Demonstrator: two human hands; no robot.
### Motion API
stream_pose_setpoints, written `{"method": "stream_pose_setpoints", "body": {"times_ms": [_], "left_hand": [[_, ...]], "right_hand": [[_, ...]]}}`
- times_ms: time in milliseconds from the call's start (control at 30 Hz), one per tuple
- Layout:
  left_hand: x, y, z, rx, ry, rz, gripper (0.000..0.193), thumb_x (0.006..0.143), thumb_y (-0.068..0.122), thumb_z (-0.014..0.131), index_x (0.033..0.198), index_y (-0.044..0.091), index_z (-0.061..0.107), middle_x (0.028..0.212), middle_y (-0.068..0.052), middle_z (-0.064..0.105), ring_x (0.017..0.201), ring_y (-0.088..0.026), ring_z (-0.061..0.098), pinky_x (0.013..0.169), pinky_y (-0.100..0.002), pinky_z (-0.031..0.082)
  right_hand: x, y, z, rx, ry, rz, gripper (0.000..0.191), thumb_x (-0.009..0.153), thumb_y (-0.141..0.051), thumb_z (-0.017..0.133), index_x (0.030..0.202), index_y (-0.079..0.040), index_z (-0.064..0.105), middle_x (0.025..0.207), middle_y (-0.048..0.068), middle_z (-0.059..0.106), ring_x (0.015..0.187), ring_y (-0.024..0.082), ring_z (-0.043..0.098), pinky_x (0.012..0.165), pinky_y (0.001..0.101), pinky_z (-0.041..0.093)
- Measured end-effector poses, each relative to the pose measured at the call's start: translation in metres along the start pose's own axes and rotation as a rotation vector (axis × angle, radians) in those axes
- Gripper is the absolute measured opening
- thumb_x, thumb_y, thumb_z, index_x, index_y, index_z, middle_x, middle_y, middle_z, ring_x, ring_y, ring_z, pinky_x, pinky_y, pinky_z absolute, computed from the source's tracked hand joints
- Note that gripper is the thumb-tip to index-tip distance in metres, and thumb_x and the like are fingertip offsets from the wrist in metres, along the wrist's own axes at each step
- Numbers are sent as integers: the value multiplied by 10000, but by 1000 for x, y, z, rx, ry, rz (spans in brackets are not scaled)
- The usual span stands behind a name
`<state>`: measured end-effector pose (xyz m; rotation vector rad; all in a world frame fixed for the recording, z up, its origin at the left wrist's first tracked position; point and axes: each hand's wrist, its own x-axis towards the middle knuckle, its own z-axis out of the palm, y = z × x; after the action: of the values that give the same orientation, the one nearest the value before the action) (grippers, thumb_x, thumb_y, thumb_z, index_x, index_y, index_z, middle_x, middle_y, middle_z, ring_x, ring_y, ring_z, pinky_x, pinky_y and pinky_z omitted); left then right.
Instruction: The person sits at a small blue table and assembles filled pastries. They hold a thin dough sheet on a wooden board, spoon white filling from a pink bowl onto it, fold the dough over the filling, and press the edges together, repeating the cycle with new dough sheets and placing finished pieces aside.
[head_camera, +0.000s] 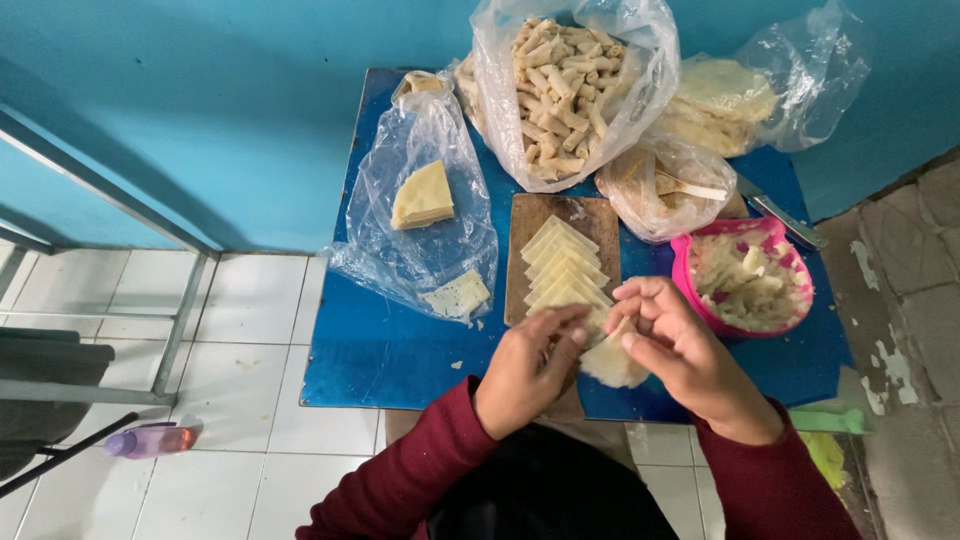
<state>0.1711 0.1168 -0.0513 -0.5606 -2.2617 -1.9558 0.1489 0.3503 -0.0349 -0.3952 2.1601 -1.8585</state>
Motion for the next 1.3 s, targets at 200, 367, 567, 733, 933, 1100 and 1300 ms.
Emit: {"method": "stream_pose_setpoints", "body": {"times_ms": [200, 367, 567, 733, 933, 1100, 1300], "left_hand": [[0, -22, 15, -377, -185, -348, 242, 1010, 193, 696, 1108, -29, 699, 785, 59, 633, 689, 2, 529, 603, -193, 449], [-5, -32, 14, -353, -201, -427, 257, 1030, 206, 646, 1094, -29, 729, 744, 22, 612, 633, -24, 492, 547, -197, 397], [-4, -42, 13, -646, -174, -491, 232, 1021, 166, 575, 1068, -30, 690, 864, 26, 693, 720, -39, 618, 668, -198, 480], [-15, -51, 13, -481, -39, -318, 210, 1053, 155, 545, 1025, -17, 662, 851, 29, 654, 764, -16, 576, 690, -197, 484], [-25, -45, 9, -605, -121, -324, 170, 1066, 170, 581, 1020, 10, 617, 863, 45, 630, 761, -10, 538, 664, -201, 447], [-15, -33, 10, -194, 9, -190, 147, 1007, 129, 697, 1081, 3, 678, 834, -51, 660, 683, -118, 580, 589, -278, 460], [1, -19, 8, 335, 220, 96, 197, 915, 105, 734, 1077, 26, 656, 927, -177, 726, 763, -349, 711, 652, -393, 562]], "right_hand": [[-3, -1, 16, -163, 161, -140, 382, 908, -8, 690, 1272, -49, 581, 1064, 21, 695, 956, 81, 671, 811, 245, 554], [-3, 1, 21, -338, 279, -268, 141, 908, -27, 744, 1044, -43, 711, 962, 28, 748, 886, 98, 720, 764, 256, 576], [-6, 12, 19, -182, 249, -301, 61, 962, -26, 692, 1014, -25, 661, 1048, 73, 735, 970, 159, 703, 881, 291, 566], [-11, 34, 2, 663, 156, -99, 152, 1023, -144, 677, 1104, -45, 596, 1059, 186, 693, 940, 241, 691, 831, 377, 565], [-16, 46, 5, 48, 36, 76, 353, 974, -235, 553, 1241, -25, 651, 1107, 50, 723, 991, 73, 633, 852, 204, 482], [0, 44, 19, 16, 37, 201, 219, 941, -122, 740, 1104, 24, 732, 925, 35, 739, 815, 85, 613, 710, 252, 489], [15, 28, 29, -529, 297, 6, 144, 893, -127, 744, 993, -24, 734, 783, 89, 762, 699, 100, 717, 622, 267, 537]]}}
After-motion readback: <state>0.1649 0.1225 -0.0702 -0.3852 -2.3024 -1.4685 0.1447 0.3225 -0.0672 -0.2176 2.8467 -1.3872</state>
